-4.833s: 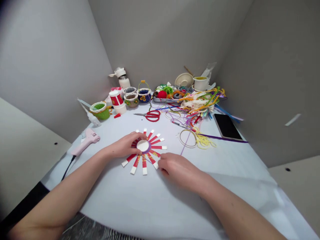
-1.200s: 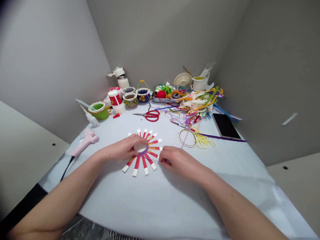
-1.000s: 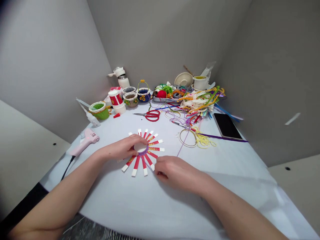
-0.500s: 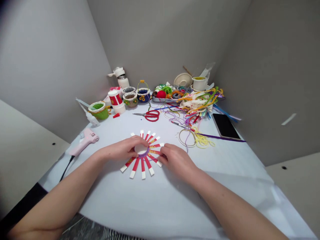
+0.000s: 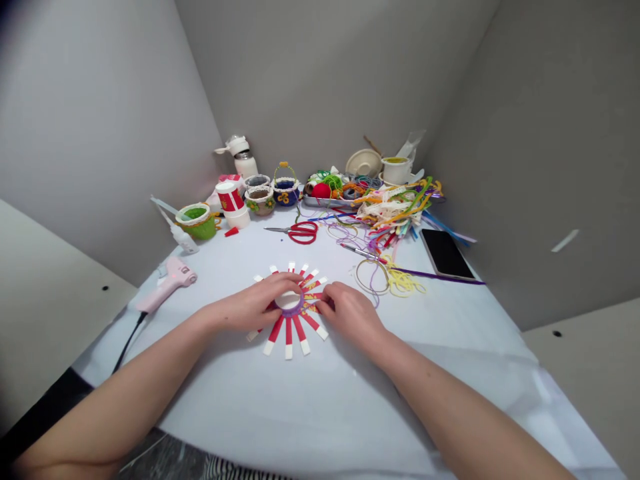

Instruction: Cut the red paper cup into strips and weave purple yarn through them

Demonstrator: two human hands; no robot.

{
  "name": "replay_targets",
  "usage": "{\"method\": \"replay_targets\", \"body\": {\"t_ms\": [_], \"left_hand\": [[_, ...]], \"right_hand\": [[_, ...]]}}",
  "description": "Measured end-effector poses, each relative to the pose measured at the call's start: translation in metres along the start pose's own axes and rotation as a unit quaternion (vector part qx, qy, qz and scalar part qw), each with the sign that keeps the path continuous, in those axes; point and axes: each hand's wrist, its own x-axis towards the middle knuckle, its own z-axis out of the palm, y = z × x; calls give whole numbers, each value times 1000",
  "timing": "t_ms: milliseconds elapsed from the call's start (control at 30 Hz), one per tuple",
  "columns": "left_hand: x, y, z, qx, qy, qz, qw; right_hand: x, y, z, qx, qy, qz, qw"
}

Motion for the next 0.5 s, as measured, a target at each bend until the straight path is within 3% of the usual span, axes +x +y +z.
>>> {"method": "replay_targets", "body": {"t_ms": [100,267,500], "left_hand": [[2,4,3,14,35,-7,999],[7,6,8,33,93,-90,991],[8,4,6,54,61,-134,988]], "right_hand": [[0,-2,-2,-2,0,8,1000],[0,-4,-2,-4,-4,18,1000],[2,1,-6,18,-17,6,1000]]}}
